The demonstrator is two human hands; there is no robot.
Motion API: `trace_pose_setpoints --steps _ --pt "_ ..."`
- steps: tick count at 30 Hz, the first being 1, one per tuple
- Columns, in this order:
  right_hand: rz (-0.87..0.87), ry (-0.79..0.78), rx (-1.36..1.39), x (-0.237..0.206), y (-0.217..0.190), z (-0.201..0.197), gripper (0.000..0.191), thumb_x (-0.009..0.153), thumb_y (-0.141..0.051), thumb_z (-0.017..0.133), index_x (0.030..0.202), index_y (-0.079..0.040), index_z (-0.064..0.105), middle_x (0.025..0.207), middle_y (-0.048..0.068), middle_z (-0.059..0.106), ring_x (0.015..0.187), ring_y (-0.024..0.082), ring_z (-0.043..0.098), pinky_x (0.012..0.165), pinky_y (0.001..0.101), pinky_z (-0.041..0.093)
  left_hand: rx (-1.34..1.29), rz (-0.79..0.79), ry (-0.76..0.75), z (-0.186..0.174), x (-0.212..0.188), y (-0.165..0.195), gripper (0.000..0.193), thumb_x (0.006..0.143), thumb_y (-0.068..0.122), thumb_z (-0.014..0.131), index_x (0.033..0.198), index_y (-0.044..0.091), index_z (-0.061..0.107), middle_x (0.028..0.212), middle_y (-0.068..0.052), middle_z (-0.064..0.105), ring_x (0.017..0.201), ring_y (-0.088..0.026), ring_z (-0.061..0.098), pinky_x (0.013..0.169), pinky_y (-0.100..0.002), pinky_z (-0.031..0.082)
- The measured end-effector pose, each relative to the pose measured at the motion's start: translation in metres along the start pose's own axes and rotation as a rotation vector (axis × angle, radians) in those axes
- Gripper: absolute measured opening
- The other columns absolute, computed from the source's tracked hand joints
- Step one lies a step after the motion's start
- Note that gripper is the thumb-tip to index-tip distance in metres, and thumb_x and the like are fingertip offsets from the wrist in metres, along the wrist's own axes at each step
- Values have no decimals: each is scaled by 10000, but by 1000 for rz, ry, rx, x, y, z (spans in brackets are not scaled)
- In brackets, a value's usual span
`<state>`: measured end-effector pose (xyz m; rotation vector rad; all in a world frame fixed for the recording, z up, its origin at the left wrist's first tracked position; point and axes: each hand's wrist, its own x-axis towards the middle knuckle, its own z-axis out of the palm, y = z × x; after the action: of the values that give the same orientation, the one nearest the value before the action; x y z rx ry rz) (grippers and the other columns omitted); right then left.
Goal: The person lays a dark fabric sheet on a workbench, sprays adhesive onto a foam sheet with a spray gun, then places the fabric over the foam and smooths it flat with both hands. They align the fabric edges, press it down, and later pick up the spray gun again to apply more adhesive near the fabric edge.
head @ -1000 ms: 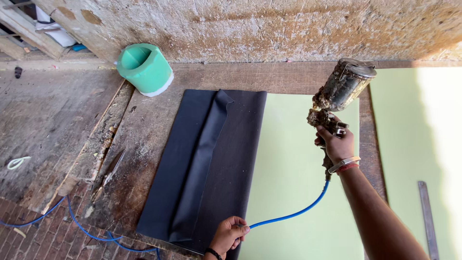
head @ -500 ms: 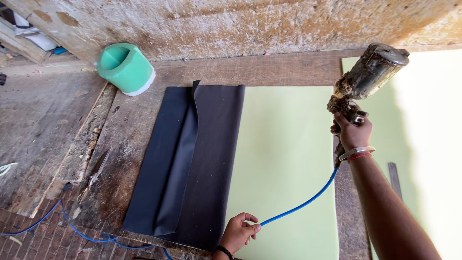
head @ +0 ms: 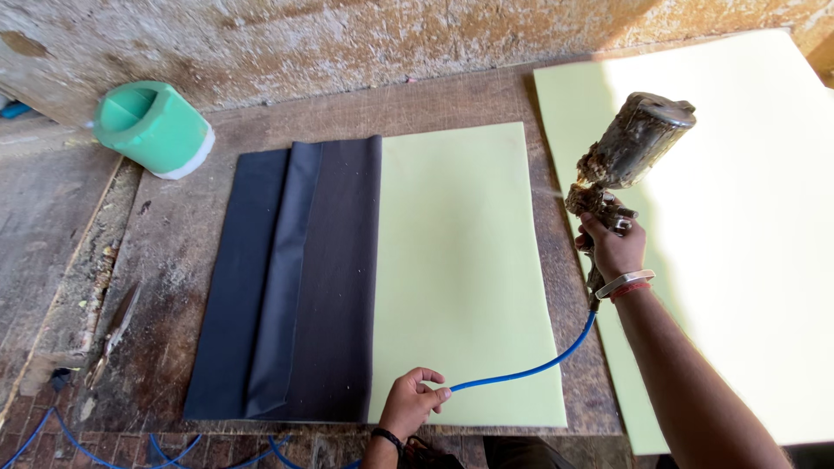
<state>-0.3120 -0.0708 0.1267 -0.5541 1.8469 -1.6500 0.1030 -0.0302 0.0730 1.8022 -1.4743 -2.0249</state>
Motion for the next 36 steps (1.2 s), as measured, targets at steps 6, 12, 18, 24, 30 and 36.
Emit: trace_pose_setpoints --steps 6,12,18,24,30,36 --pt "102 -52 -86 -110 33 -50 225 964 -109 718 1112 57 687 864 138 709 687 187 691 632 344 590 25 107 -55 -2 -29 -50 261 852 103 806 1087 65 700 673 -62 740 597 -106 676 588 -258 517" --pt "162 12 -72 -243 65 -95 237 946 -115 721 1124 35 679 841 97 702 675 181 681 610 329 564 -3 227 -94 1 -67 -111 270 822 66 809 1061 31 690 731 -47 758 613 -98 659 575 -268 524" --pt "167 19 -114 -351 94 -130 303 934 -104 724 1204 21 674 822 82 697 657 157 661 595 309 533 93 284 -143 12 -112 -171 258 808 67 833 1023 21 699 723 -79 741 609 -106 662 576 -264 518" --pt "235 -82 -42 -394 85 -108 362 911 -101 763 1195 80 630 786 79 684 623 169 672 583 324 559 55 341 -168 -6 -135 -217 263 791 71 832 1013 24 698 749 -70 769 617 -112 688 590 -266 544" --pt "148 -270 2 -392 54 -29 468 886 -97 755 1327 -21 616 775 59 655 601 151 642 565 312 548 -19 259 -27 -56 -151 -258 264 804 73 831 1027 36 695 764 -65 766 629 -102 681 596 -269 533" --pt "-115 -141 79 -363 10 17 368 963 -85 758 1277 66 639 857 60 672 668 141 656 614 296 552 -112 321 112 -87 -156 -254 235 831 99 823 1020 32 701 733 -59 749 622 -100 669 591 -261 525"
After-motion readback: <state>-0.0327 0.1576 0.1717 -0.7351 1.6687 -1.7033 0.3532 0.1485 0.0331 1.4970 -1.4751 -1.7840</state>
